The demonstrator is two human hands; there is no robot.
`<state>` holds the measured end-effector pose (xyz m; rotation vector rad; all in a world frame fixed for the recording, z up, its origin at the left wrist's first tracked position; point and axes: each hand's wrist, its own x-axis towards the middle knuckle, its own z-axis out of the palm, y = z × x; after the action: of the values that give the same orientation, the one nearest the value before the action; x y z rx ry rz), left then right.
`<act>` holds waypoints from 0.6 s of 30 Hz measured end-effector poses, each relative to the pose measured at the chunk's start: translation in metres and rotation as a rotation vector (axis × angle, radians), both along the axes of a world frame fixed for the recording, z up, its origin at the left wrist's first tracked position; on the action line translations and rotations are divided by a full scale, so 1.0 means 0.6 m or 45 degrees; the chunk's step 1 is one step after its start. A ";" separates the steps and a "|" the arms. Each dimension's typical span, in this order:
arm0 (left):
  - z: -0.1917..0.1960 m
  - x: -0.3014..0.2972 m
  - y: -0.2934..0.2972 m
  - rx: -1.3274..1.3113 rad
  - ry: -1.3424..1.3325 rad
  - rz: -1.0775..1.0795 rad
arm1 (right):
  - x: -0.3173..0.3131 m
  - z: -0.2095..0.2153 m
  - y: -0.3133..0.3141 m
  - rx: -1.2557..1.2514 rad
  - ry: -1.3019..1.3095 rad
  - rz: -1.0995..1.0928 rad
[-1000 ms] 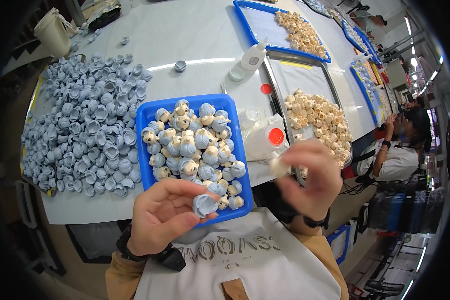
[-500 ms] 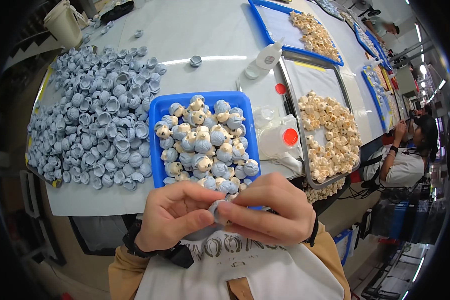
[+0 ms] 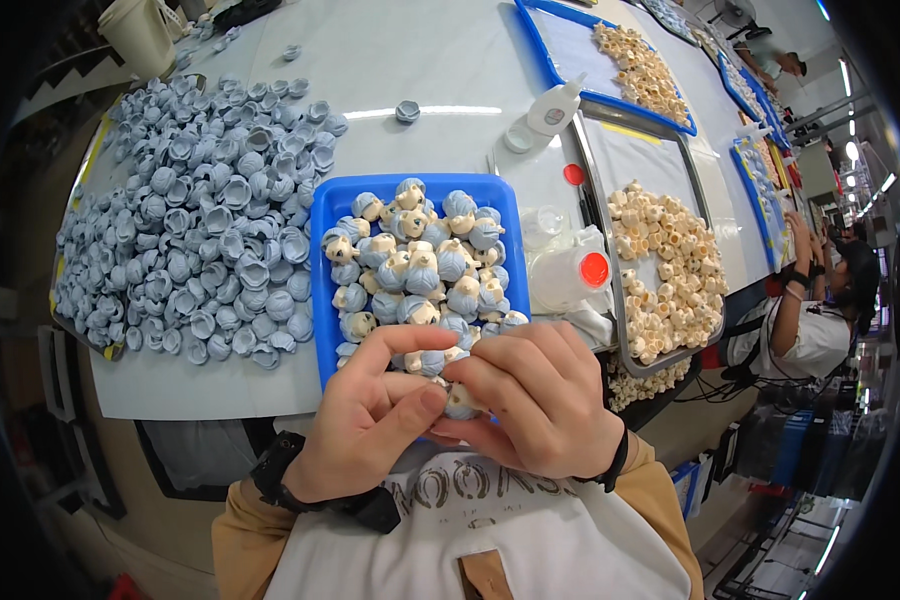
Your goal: The person assembles small decorative items by picking up a blue shell-like base and a beige inner piece from trays. They fit the beige piece into the blue base and place the completed unit into a blue tray. The process is repeated continuously throughout the clip.
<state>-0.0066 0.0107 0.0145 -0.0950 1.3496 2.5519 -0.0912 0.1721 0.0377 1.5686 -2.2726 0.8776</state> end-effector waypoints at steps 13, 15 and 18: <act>0.033 0.142 -0.103 -1.372 -0.130 1.307 | -0.047 -0.006 0.005 0.230 -0.062 -0.132; 0.007 0.134 -0.142 -1.913 0.070 0.960 | -0.044 -0.010 -0.011 0.292 -0.098 -0.157; -0.057 0.130 -0.167 -2.255 -0.159 0.879 | -0.042 -0.015 -0.006 0.250 -0.191 -0.125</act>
<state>0.0714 -0.0895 -0.0197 -1.0664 3.2774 0.6888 -0.1165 0.1684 0.0290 1.4976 -2.5874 0.7915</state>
